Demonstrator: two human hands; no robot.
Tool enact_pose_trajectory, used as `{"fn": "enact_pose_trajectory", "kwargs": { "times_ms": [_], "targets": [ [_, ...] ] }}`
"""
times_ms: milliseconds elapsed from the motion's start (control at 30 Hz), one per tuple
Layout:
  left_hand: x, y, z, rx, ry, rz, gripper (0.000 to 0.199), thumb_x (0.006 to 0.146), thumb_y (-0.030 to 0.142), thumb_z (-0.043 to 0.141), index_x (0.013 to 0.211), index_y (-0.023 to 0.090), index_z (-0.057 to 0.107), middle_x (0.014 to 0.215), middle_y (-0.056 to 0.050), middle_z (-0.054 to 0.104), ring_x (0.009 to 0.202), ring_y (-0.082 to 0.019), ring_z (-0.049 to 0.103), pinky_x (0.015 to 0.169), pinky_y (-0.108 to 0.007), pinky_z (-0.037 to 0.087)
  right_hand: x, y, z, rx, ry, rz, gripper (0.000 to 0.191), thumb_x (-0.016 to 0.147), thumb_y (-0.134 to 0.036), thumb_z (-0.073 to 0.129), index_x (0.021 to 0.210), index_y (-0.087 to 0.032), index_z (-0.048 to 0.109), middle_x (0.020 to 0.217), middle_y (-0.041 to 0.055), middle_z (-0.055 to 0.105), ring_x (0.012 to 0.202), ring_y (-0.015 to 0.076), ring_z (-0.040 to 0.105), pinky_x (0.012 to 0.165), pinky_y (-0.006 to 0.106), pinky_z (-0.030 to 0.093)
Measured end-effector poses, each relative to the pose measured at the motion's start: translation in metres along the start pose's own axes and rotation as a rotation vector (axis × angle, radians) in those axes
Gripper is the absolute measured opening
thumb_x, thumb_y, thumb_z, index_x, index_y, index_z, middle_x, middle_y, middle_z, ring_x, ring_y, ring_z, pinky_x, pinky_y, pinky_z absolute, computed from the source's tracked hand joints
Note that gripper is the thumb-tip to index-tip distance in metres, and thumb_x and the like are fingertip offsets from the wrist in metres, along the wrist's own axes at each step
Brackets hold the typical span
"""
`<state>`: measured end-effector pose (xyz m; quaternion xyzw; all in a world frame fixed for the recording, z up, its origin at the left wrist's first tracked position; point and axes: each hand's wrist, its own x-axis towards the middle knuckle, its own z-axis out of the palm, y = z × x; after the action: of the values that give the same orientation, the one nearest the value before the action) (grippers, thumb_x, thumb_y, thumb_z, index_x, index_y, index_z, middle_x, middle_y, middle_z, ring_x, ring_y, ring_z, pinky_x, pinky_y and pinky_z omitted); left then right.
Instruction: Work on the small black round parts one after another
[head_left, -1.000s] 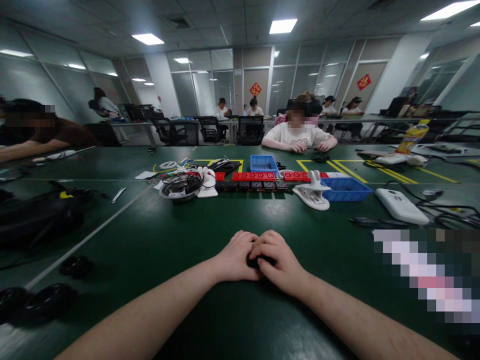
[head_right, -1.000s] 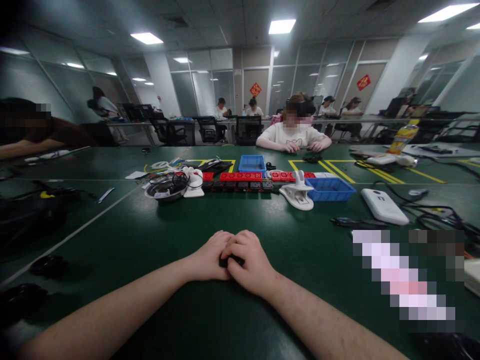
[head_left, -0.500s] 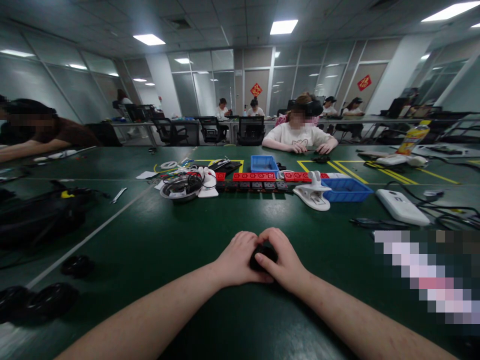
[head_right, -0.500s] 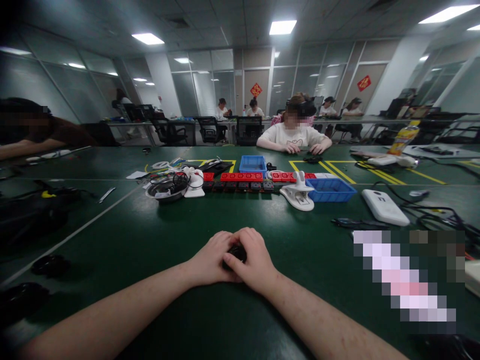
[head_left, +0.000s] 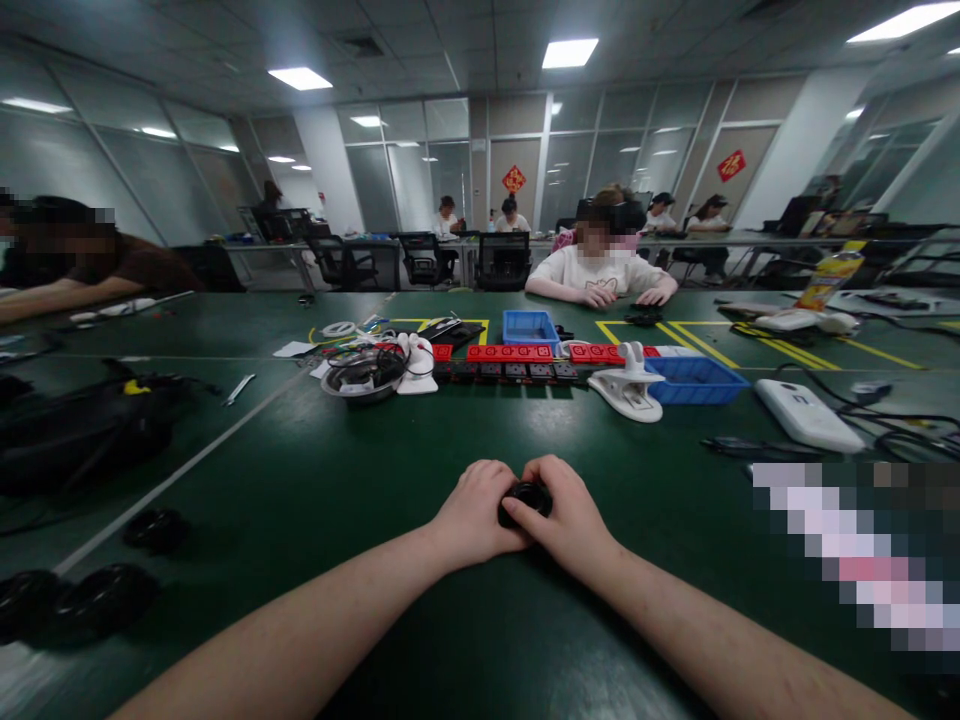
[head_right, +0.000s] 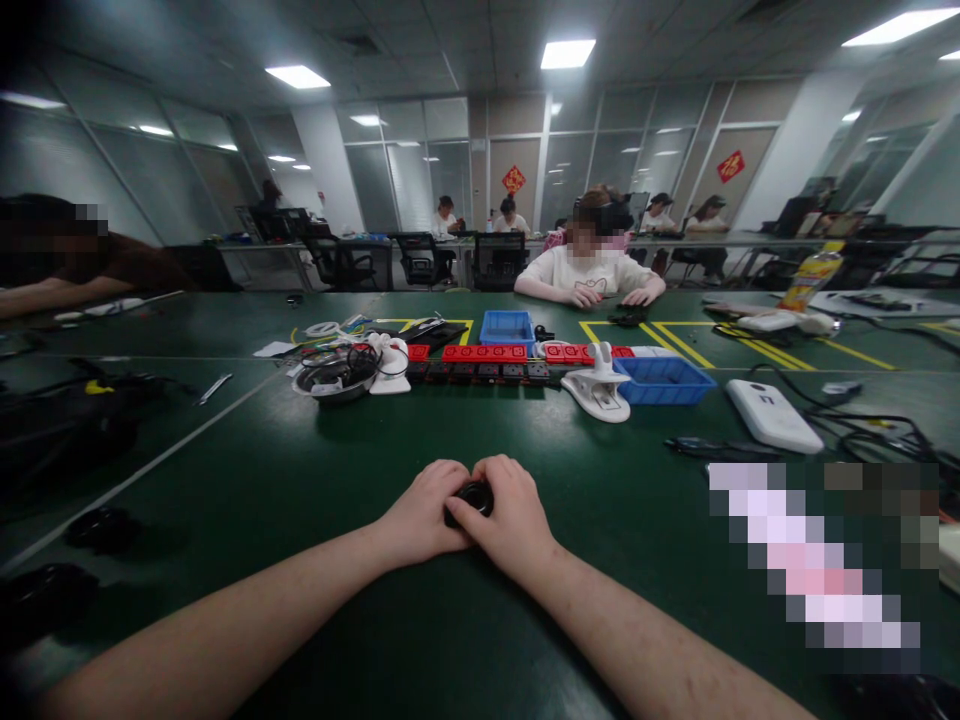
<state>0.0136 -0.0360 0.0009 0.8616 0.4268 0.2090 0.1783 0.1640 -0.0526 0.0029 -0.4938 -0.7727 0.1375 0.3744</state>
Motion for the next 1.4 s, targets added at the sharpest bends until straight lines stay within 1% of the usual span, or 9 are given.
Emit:
{"fn": "enact_pose_trajectory", "kwargs": {
  "times_ms": [167, 400, 533, 600, 700, 867, 1133, 1300, 1400],
  "targets": [
    [0.001, -0.001, -0.002, -0.056, -0.015, 0.011, 0.044, 0.057, 0.029, 0.069, 0.097, 0.019, 0.053, 0.097, -0.005, 0.054, 0.093, -0.024, 0.049, 0.085, -0.038, 0.041, 0.000, -0.001, -0.003, 0.082, -0.048, -0.091, 0.010, 0.073, -0.023, 0.056, 0.082, -0.019, 0.054, 0.082, 0.0035, 0.056, 0.079, 0.0198, 0.050, 0.072, 0.036, 0.041],
    [0.002, -0.004, -0.001, -0.095, -0.021, 0.059, 0.040, 0.058, 0.031, 0.068, 0.094, 0.017, 0.055, 0.099, -0.006, 0.057, 0.096, -0.025, 0.050, 0.090, -0.040, 0.037, 0.000, -0.003, -0.009, 0.233, -0.073, -0.221, 0.027, 0.067, -0.009, 0.045, 0.085, -0.020, 0.060, 0.087, 0.0036, 0.062, 0.085, 0.0206, 0.052, 0.080, 0.040, 0.040],
    [0.002, -0.004, -0.002, -0.083, -0.044, 0.068, 0.043, 0.062, 0.031, 0.066, 0.101, 0.018, 0.054, 0.104, -0.006, 0.056, 0.100, -0.025, 0.049, 0.091, -0.040, 0.037, -0.002, -0.006, -0.010, 0.200, -0.069, -0.261, 0.029, 0.069, -0.008, 0.045, 0.085, -0.022, 0.063, 0.097, 0.0041, 0.062, 0.091, 0.0215, 0.052, 0.083, 0.042, 0.039],
    [0.001, -0.003, -0.002, -0.071, -0.057, 0.086, 0.045, 0.065, 0.032, 0.064, 0.106, 0.019, 0.052, 0.108, -0.006, 0.055, 0.104, -0.025, 0.047, 0.094, -0.041, 0.035, -0.002, -0.006, -0.010, 0.180, -0.071, -0.270, 0.027, 0.073, -0.011, 0.046, 0.091, -0.023, 0.063, 0.104, 0.0048, 0.060, 0.096, 0.0218, 0.051, 0.087, 0.043, 0.037],
    [0.000, -0.003, -0.002, -0.048, -0.060, 0.094, 0.049, 0.067, 0.038, 0.063, 0.110, 0.018, 0.049, 0.111, -0.008, 0.053, 0.106, -0.026, 0.046, 0.097, -0.043, 0.032, -0.003, -0.004, -0.009, 0.161, -0.044, -0.239, 0.026, 0.078, -0.019, 0.049, 0.102, -0.021, 0.059, 0.109, 0.0076, 0.057, 0.101, 0.0227, 0.049, 0.090, 0.044, 0.036],
    [-0.001, -0.001, 0.000, -0.041, -0.018, 0.049, 0.061, 0.060, 0.046, 0.068, 0.109, 0.017, 0.046, 0.108, -0.008, 0.051, 0.104, -0.026, 0.046, 0.094, -0.043, 0.034, -0.002, 0.002, -0.005, 0.120, -0.025, -0.150, 0.021, 0.080, -0.028, 0.050, 0.098, -0.019, 0.058, 0.102, 0.0082, 0.056, 0.099, 0.0233, 0.050, 0.087, 0.042, 0.039],
    [0.000, -0.001, 0.001, 0.023, 0.031, -0.040, 0.037, 0.060, 0.038, 0.068, 0.083, 0.019, 0.047, 0.090, -0.003, 0.049, 0.090, -0.023, 0.047, 0.081, -0.038, 0.041, -0.002, 0.002, -0.001, 0.093, 0.034, -0.062, 0.033, 0.075, -0.036, 0.056, 0.101, -0.017, 0.049, 0.103, 0.0104, 0.051, 0.096, 0.0247, 0.049, 0.084, 0.041, 0.042],
    [0.000, 0.000, -0.001, 0.002, 0.009, -0.051, 0.032, 0.060, 0.033, 0.067, 0.083, 0.019, 0.050, 0.088, -0.003, 0.050, 0.088, -0.022, 0.047, 0.080, -0.037, 0.041, -0.001, -0.001, -0.002, 0.049, -0.023, -0.005, 0.019, 0.072, -0.030, 0.060, 0.084, -0.018, 0.051, 0.089, 0.0060, 0.051, 0.084, 0.0214, 0.050, 0.075, 0.037, 0.044],
    [0.001, -0.001, -0.001, -0.009, 0.018, -0.041, 0.034, 0.059, 0.032, 0.068, 0.084, 0.018, 0.051, 0.088, -0.003, 0.051, 0.088, -0.023, 0.047, 0.080, -0.036, 0.041, -0.001, -0.002, -0.002, 0.041, -0.031, -0.004, 0.017, 0.071, -0.026, 0.061, 0.084, -0.018, 0.054, 0.090, 0.0057, 0.050, 0.085, 0.0212, 0.049, 0.077, 0.037, 0.043]
  ]
}}
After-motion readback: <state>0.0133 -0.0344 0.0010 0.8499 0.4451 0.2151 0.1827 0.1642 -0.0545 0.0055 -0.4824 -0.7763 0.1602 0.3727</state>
